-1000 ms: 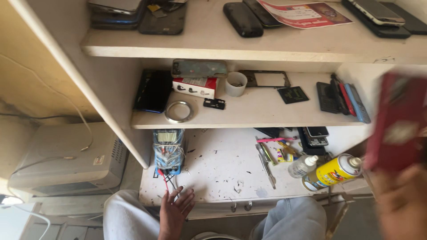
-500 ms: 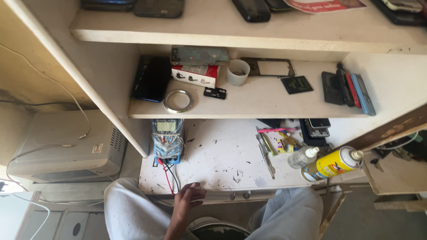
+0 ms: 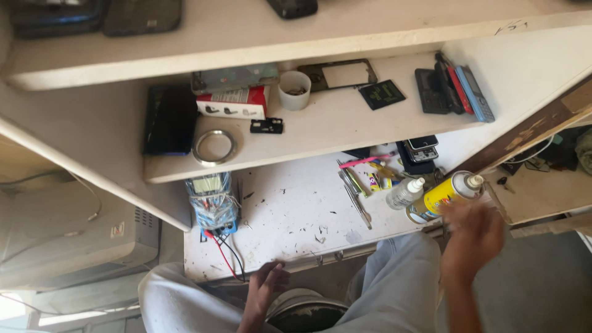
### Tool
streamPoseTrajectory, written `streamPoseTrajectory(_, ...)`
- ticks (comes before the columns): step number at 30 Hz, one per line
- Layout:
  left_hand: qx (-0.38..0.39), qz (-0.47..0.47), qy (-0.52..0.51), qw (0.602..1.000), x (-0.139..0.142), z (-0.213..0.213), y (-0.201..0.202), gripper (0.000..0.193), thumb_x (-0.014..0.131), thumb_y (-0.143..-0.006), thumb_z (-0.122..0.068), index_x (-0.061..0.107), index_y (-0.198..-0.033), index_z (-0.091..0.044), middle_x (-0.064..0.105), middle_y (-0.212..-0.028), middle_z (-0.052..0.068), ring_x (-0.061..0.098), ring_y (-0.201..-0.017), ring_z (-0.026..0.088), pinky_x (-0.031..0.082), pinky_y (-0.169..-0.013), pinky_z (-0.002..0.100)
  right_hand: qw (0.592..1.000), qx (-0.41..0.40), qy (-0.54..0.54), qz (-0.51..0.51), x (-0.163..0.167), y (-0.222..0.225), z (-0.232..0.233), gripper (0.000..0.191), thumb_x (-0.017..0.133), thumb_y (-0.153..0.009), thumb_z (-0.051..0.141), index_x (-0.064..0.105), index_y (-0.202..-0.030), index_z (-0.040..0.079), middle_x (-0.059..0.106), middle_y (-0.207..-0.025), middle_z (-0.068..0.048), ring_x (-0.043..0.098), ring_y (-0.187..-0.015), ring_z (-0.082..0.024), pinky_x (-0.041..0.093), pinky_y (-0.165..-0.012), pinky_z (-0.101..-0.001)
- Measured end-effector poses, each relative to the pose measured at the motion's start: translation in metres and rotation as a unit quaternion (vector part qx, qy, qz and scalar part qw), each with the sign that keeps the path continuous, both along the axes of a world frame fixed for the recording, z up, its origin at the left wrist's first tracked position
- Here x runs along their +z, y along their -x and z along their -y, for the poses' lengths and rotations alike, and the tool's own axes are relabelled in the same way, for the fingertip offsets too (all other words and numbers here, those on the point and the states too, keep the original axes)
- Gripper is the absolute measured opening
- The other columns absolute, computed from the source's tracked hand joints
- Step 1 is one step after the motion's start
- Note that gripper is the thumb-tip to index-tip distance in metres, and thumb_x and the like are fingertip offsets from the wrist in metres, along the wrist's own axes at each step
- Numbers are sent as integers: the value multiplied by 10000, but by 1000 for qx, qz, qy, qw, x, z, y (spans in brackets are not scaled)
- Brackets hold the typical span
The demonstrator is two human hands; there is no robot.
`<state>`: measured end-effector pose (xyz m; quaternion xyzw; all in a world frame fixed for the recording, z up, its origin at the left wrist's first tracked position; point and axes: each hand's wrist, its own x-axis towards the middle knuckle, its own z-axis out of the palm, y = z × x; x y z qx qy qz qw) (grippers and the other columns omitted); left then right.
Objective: The person disassembles a smartphone with a shattered screen at a repair bench. They peel away the broken glass, separate the phone frame, unscrew internal components with a screwdriver, and handle the exposed internals while working over the bench and lap.
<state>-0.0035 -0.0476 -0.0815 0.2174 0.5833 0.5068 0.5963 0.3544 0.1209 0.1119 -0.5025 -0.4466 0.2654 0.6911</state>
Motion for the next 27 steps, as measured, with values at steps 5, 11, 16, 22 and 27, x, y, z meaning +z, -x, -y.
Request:
streamPoseTrajectory(5, 17, 1, -9, 1000, -31, -12, 5, 379, 693, -920, -258, 726, -1035, 102, 755, -747, 162, 687, -625, 187, 549, -579, 340, 954, 259, 111, 103, -107, -2, 61, 306, 502, -1090, 151, 669, -878, 6, 720, -831, -120, 718, -769, -177, 598, -744, -316)
streamPoseTrajectory(11, -9, -57, 1, 998, -36, -9, 1, 272, 731, -878, -179, 720, -1049, 32, 772, -731, 130, 718, -612, 172, 568, -562, 321, 818, 391, 159, 390, -195, 20, 84, 201, 675, -1002, 247, 694, -910, 70, 698, -651, -34, 693, -575, -88, 544, -528, -276)
streamPoseTrajectory(16, -19, -119, -10, 993, -40, -6, 2, 277, 771, -811, -155, 747, -1054, -25, 775, -682, 118, 736, -613, 154, 591, -592, 294, 860, 314, 377, 139, -182, 34, 82, 190, 657, -945, 210, 694, -909, 27, 733, -664, -88, 690, -471, -143, 527, -350, -324)
streamPoseTrajectory(22, 29, -234, -1, 972, -49, -13, -1, 273, 820, -770, -182, 772, -994, -33, 751, -636, 103, 705, -567, 147, 558, -570, 282, 891, 263, 357, 96, -166, 45, 80, 199, 623, -965, 189, 696, -1010, 9, 734, -717, -104, 678, -477, -147, 459, -296, -334)
streamPoseTrajectory(27, 63, -454, -167, 873, -51, -29, -4, 566, 875, -649, -387, 705, -1094, -83, 703, -742, 56, 721, -645, 150, 590, -604, 294, 928, 212, 284, 115, -156, 57, 74, 286, 598, -957, 169, 658, -1215, 61, 735, -819, -83, 713, -539, -140, 517, -339, -299)
